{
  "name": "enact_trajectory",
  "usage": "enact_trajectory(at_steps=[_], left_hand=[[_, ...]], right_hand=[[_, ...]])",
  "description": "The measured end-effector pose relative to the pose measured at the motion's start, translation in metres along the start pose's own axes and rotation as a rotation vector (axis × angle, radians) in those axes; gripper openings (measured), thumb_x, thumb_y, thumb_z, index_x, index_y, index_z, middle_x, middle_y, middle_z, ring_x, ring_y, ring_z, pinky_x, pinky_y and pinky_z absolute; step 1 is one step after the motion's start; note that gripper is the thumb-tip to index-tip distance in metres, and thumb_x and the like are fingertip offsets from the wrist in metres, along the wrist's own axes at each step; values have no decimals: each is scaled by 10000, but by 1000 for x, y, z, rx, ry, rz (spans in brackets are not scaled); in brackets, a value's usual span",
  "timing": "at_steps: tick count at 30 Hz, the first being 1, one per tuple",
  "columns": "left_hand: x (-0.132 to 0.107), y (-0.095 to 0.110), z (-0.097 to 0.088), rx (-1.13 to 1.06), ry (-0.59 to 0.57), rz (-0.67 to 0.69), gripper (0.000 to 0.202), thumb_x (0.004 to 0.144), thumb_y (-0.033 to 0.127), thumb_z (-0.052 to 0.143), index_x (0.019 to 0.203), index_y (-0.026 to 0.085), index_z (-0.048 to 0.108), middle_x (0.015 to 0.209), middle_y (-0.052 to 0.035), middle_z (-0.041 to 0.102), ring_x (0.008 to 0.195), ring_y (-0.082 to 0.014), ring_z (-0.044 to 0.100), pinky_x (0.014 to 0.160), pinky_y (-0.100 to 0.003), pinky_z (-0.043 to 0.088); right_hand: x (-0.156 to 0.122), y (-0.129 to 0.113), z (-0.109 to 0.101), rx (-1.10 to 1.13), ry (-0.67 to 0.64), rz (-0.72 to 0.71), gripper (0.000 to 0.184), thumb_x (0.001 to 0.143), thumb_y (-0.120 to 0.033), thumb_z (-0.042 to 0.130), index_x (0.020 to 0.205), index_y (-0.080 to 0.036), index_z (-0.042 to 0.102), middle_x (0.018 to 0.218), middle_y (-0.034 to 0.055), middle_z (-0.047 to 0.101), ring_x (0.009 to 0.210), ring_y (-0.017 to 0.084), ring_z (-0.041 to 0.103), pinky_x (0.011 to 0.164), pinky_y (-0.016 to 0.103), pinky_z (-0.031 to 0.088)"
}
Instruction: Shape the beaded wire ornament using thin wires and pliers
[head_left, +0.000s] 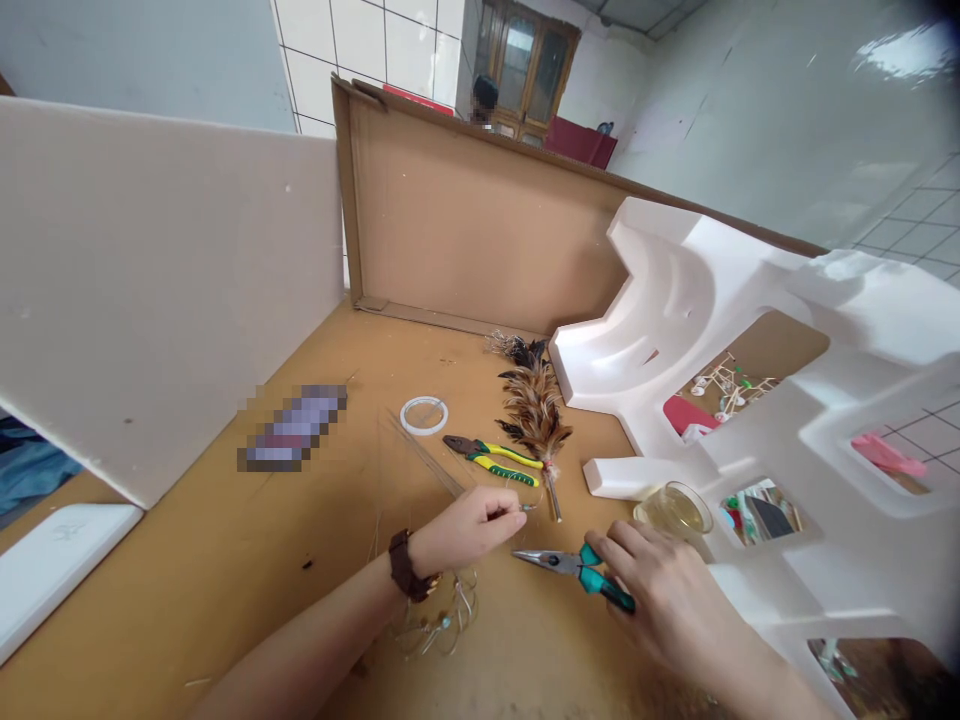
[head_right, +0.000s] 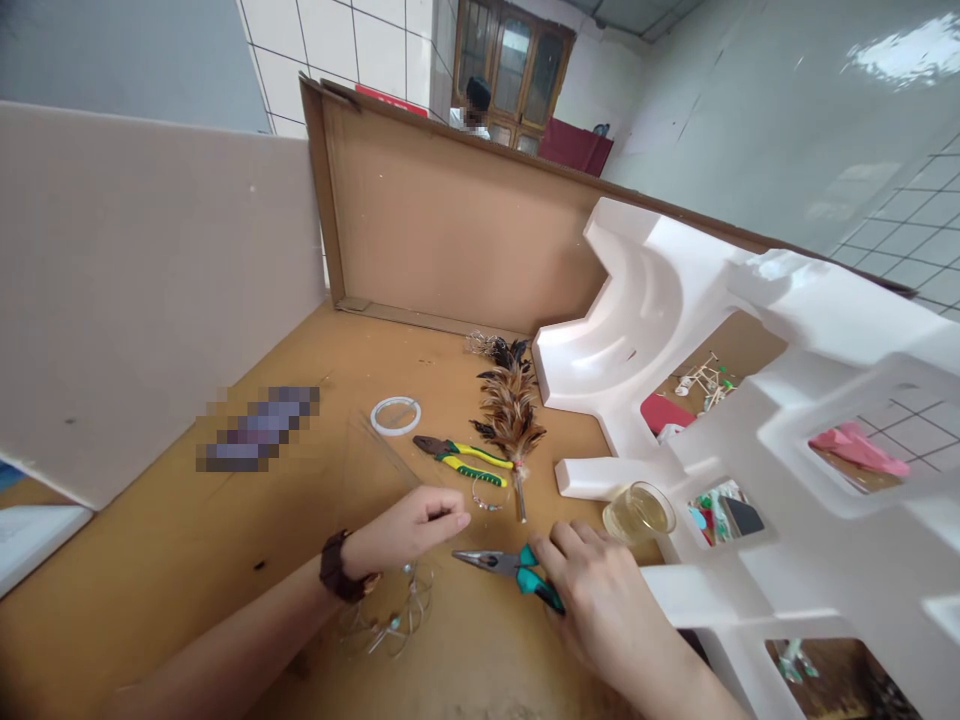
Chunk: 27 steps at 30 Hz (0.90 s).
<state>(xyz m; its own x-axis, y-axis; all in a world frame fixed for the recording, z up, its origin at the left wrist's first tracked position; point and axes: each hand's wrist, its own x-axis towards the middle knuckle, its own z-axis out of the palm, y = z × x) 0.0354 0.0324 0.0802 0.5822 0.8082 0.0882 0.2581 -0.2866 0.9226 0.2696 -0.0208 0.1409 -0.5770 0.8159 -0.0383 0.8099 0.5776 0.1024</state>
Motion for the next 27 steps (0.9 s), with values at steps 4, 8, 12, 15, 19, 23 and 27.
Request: enact_trajectory(at_steps=[4,8,12,15,19,23,27], left_hand=[[-5,3,-1,414,84,239,272,848,233,370,590,167,314,577,34,351,548,-94,311,535,-239,215],[-2,-4,-7,658,137,210,232,856,220,368,631,169,390,640,2,465,608,-122,401,561,-247,237],[-1,-8,-17,609,159,138,256,882,250,342,652,172,422,654,0,489,617,-124,428,576,-234,267],[-3,-7,-20,515,83,137,280,881,294,369,635,172,423,616,17,461,587,-111,408,559,-221,262],[-9,-13,-20,461,-20,133,303,866,317,408,605,166,438,583,27,434,563,-100,382,554,-216,258],[-15,-22,-19,440,-67,110,330,886,342,374,617,165,449,582,26,445,567,-98,398,554,-209,264],[-20,-29,-19,491,-100,94,329,900,336,353,637,167,456,601,23,472,578,-101,418,553,-208,268]], right_hand=[[4,-9,4,294,-179,175,223,610,-125,490,813,-218,502,758,-4,533,617,150,496,530,257,287],[0,-11,21,452,-142,209,290,612,-116,455,883,-213,494,801,5,525,703,153,512,601,243,347],[-3,-8,59,395,-71,247,243,639,-141,478,872,-204,502,813,18,540,768,170,528,663,253,375],[-2,-6,94,218,-15,270,157,683,-190,503,839,-185,520,819,45,557,775,190,537,678,275,380],[5,-10,121,94,47,283,166,735,-233,509,886,-172,538,860,69,564,801,205,533,680,285,391],[12,-15,126,75,137,237,297,764,-249,515,1046,-157,528,960,95,562,906,225,514,768,330,399],[17,-16,123,127,164,233,355,766,-247,528,1109,-153,527,1015,109,569,965,234,509,825,368,399]])
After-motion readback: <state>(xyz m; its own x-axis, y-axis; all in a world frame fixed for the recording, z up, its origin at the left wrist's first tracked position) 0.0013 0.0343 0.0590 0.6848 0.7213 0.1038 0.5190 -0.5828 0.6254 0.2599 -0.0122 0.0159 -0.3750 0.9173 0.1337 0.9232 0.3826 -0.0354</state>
